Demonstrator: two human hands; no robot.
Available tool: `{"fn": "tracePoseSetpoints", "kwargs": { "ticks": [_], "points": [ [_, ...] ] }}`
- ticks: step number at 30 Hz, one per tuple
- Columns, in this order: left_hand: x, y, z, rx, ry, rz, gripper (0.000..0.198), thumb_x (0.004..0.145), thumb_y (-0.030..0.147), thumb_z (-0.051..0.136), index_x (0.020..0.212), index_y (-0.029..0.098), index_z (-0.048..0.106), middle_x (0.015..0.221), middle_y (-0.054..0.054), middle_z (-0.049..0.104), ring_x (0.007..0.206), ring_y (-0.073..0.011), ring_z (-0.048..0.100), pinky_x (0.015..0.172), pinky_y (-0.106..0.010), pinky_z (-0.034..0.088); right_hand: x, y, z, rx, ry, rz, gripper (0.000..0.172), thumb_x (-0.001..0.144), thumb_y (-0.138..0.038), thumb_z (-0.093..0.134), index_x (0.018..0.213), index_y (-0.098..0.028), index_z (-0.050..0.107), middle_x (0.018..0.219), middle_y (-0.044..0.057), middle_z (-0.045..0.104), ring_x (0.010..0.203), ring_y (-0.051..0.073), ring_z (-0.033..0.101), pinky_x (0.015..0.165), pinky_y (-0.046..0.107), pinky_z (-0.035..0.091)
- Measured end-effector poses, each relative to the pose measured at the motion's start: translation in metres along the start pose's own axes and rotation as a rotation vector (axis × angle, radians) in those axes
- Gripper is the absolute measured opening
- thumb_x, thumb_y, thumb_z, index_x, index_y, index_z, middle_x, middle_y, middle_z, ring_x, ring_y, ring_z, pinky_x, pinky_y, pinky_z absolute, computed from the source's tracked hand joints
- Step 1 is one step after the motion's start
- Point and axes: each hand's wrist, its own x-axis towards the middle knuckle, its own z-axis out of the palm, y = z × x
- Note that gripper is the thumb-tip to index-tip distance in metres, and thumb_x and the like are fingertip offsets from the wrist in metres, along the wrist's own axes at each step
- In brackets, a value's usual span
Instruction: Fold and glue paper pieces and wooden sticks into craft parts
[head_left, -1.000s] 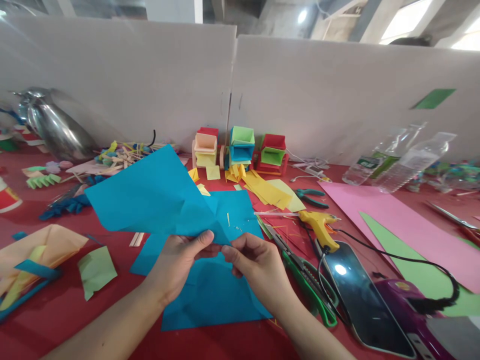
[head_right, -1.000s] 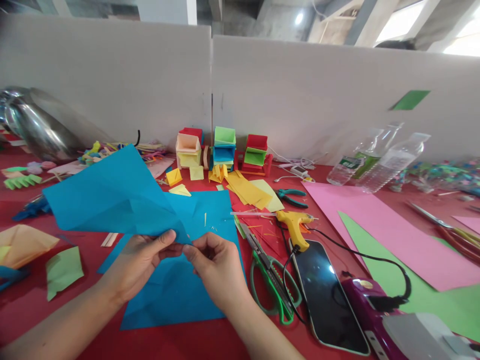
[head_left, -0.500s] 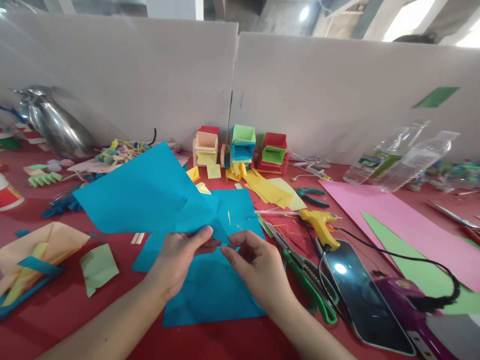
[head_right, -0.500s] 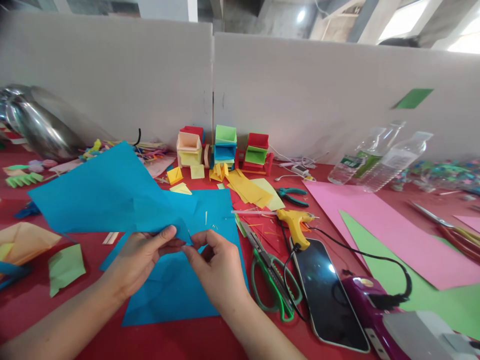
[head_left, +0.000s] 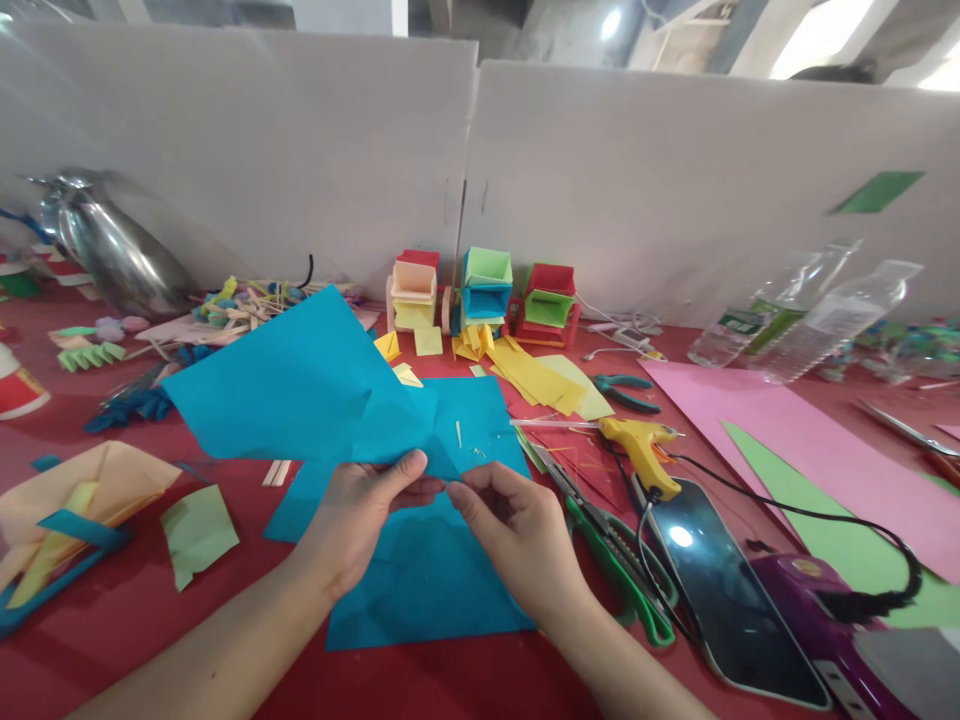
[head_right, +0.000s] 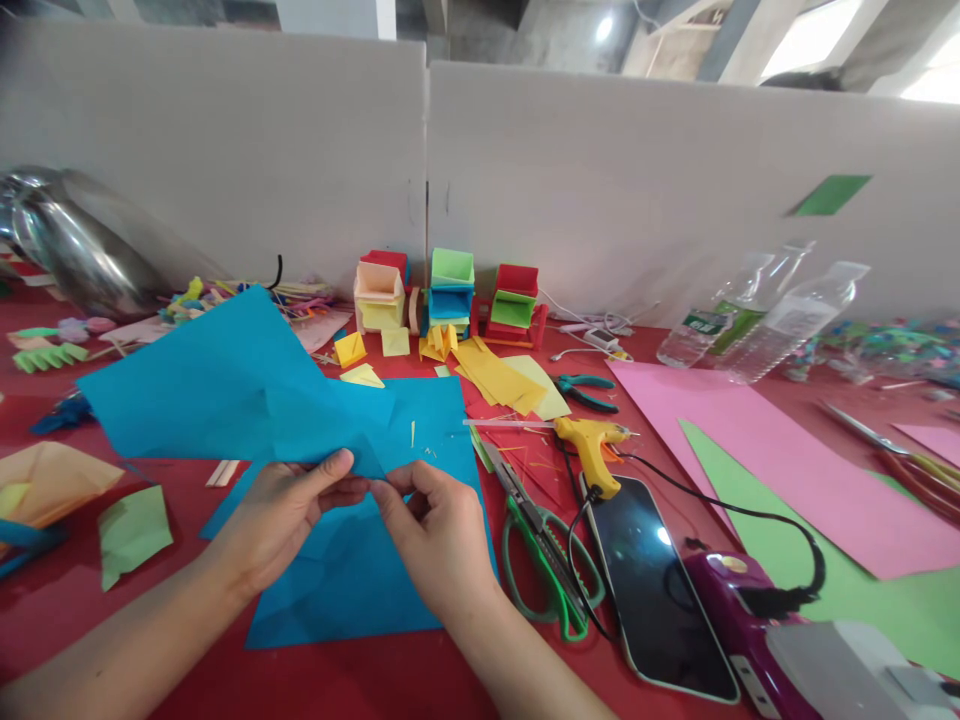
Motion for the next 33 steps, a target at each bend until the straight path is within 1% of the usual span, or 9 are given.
{"fn": "tracePoseSetpoints", "kwargs": {
  "ticks": [5, 8, 14, 20, 28, 33],
  "points": [
    [-0.0001, 0.0006, -0.0011, 0.033, -0.005, 0.004, 0.022, 0.067, 0.034, 0.072, 0.078, 0.016, 0.069, 0.073, -0.003, 0.069, 0.07, -0.0184, 0.066, 0.066, -0.03, 0.054, 0.0004, -0.0026, -0.0008, -0.029, 0.052, -0.007, 0.015, 0.077, -0.034, 0.059, 0.078, -0.019, 0.06, 0.056, -0.006, 0.046, 0.047, 0.007, 0.036, 0.043, 0.019, 0.029],
    [0.0006, -0.0002, -0.0019, 0.045, -0.003, 0.005, 0.022, 0.067, 0.035, 0.071, 0.076, 0.015, 0.069, 0.071, -0.004, 0.069, 0.07, -0.0191, 0.066, 0.068, -0.031, 0.054, -0.0005, -0.0036, -0.0017, -0.032, 0.06, -0.008, 0.013, 0.076, -0.032, 0.06, 0.077, -0.019, 0.06, 0.059, -0.005, 0.05, 0.048, 0.007, 0.037, 0.044, 0.019, 0.03],
    [0.0011, -0.002, -0.0022, 0.044, -0.017, 0.011, 0.023, 0.068, 0.036, 0.071, 0.078, 0.015, 0.068, 0.075, -0.005, 0.07, 0.073, -0.0208, 0.066, 0.07, -0.034, 0.054, 0.0003, -0.0013, -0.0025, -0.03, 0.051, 0.0, 0.014, 0.077, -0.033, 0.058, 0.074, -0.019, 0.059, 0.059, -0.005, 0.052, 0.049, 0.008, 0.04, 0.045, 0.019, 0.031],
    [0.0, -0.0012, -0.0016, 0.048, -0.01, 0.006, 0.023, 0.068, 0.036, 0.071, 0.076, 0.014, 0.068, 0.072, -0.005, 0.07, 0.073, -0.0209, 0.066, 0.07, -0.034, 0.054, 0.0013, -0.0011, -0.0028, -0.019, 0.038, 0.015, 0.016, 0.077, -0.034, 0.057, 0.071, -0.019, 0.059, 0.058, -0.005, 0.052, 0.049, 0.007, 0.04, 0.045, 0.019, 0.031],
    [0.0, -0.0003, -0.0018, 0.056, -0.026, -0.001, 0.026, 0.068, 0.036, 0.07, 0.081, 0.013, 0.069, 0.079, -0.008, 0.071, 0.076, -0.0218, 0.066, 0.071, -0.034, 0.054, 0.0014, -0.0017, -0.003, 0.006, 0.018, 0.031, 0.017, 0.078, -0.034, 0.056, 0.07, -0.019, 0.059, 0.058, -0.004, 0.051, 0.051, 0.009, 0.04, 0.047, 0.02, 0.032],
    [0.0001, 0.0, -0.0009, 0.048, -0.02, 0.0, 0.025, 0.067, 0.036, 0.071, 0.079, 0.013, 0.069, 0.076, -0.007, 0.071, 0.074, -0.0215, 0.067, 0.07, -0.034, 0.054, 0.001, -0.0026, -0.0034, 0.01, 0.014, 0.029, 0.019, 0.078, -0.035, 0.055, 0.069, -0.018, 0.059, 0.056, -0.004, 0.05, 0.05, 0.009, 0.039, 0.045, 0.02, 0.03]
  ]
}}
